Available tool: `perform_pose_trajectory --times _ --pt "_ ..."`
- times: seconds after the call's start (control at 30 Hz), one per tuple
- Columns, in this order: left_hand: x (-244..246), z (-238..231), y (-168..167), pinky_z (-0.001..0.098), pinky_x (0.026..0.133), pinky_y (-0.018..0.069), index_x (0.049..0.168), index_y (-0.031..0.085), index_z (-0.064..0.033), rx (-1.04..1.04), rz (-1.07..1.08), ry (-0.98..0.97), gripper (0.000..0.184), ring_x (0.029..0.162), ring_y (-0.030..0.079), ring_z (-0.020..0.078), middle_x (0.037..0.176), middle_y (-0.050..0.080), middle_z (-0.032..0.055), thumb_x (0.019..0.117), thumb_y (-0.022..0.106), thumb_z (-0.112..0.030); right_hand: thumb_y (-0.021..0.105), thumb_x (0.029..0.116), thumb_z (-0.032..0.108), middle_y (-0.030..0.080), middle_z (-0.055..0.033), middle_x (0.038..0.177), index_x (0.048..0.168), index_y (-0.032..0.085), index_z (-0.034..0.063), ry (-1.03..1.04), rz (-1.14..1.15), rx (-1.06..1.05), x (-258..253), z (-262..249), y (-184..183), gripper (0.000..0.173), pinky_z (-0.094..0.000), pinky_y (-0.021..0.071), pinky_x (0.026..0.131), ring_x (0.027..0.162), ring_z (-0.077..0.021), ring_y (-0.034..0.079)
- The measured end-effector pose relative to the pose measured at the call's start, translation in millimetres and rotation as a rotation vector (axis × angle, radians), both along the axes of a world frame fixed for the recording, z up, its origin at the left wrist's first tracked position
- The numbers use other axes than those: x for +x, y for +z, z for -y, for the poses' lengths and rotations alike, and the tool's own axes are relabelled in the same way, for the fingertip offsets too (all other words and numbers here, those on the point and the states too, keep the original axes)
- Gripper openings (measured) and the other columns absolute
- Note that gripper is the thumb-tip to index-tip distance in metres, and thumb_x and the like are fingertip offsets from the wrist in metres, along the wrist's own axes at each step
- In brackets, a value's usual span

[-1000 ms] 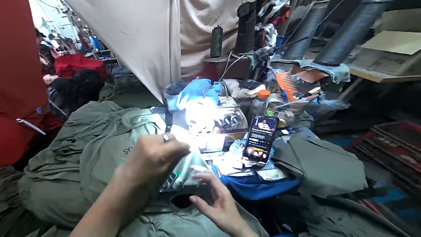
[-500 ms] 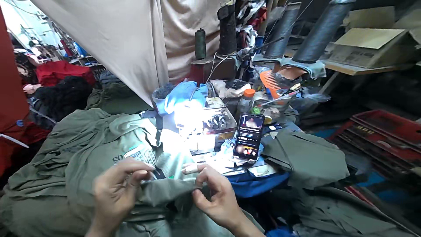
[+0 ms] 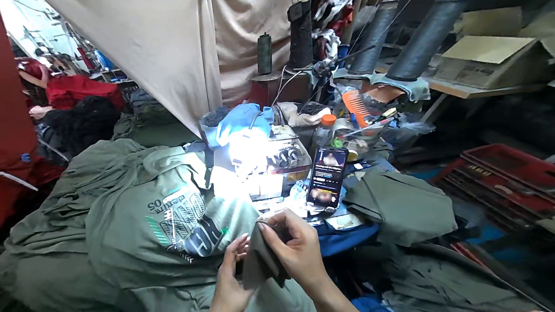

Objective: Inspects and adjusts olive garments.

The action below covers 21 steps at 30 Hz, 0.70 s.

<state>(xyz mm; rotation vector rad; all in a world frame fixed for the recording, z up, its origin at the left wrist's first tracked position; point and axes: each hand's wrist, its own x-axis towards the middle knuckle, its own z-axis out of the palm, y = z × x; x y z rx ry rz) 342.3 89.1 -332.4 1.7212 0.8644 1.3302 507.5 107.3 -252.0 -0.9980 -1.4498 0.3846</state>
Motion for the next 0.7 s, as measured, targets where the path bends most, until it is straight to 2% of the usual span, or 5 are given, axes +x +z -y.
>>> perform_pose_trajectory --times 0.13,0.33,0.47,0.6,0.7 --pt "-5 -14 19 0.0252 0.092 0.0589 0.115 0.072 -0.0132 0.067 0.205 0.124 0.021 0.102 0.07 0.0033 0.11 0.074 -0.0063 0.095 0.067 -0.012 0.073 0.0931 0.024 0.068 0.0026 0.084 0.082 0.068 0.0111 -0.02 0.025 0.044 5 -2 -4 0.018 -0.0153 0.0531 0.066 0.076 -0.0008 0.063" --pt "-25 -35 60 0.0267 0.096 0.0571 0.123 0.074 -0.0207 0.297 0.167 0.229 0.026 0.107 0.07 0.0067 0.116 0.075 -0.0044 0.1016 0.059 -0.019 0.069 0.0971 0.026 0.062 0.0037 0.073 0.084 0.067 0.0082 0.126 -0.04 -0.117 9 -5 -20 0.022 -0.014 0.0459 0.057 0.063 0.0015 0.055" --pt "-28 -40 98 0.0182 0.076 0.056 0.107 0.077 -0.0221 0.598 -0.303 0.274 0.013 0.086 0.066 0.0015 0.094 0.07 -0.004 0.0969 0.069 -0.022 0.071 0.0932 0.04 0.063 -0.0111 0.134 0.131 0.063 0.0051 0.257 0.033 -0.16 5 -3 -31 0.052 -0.0377 0.0522 0.103 0.125 -0.0174 0.059" --pt "-26 -47 107 0.0254 0.049 0.0454 0.087 0.079 -0.0191 0.741 -0.641 0.294 0.024 0.057 0.058 0.008 0.073 0.065 0.0001 0.0949 0.067 -0.04 0.082 0.0746 0.063 0.053 -0.018 0.147 0.141 0.052 -0.0013 0.387 -0.017 -0.099 -9 9 -29 0.098 -0.0368 0.0448 0.115 0.14 -0.0202 0.048" --pt "-24 -44 109 0.0252 0.05 0.0415 0.088 0.077 -0.0175 0.788 -0.634 0.255 0.026 0.056 0.055 0.009 0.068 0.061 0.0002 0.0964 0.063 -0.038 0.084 0.0823 0.03 0.064 -0.017 0.132 0.126 0.061 -0.0041 0.341 -0.093 -0.089 -19 9 -32 0.06 -0.0337 0.0518 0.107 0.128 -0.0183 0.059"
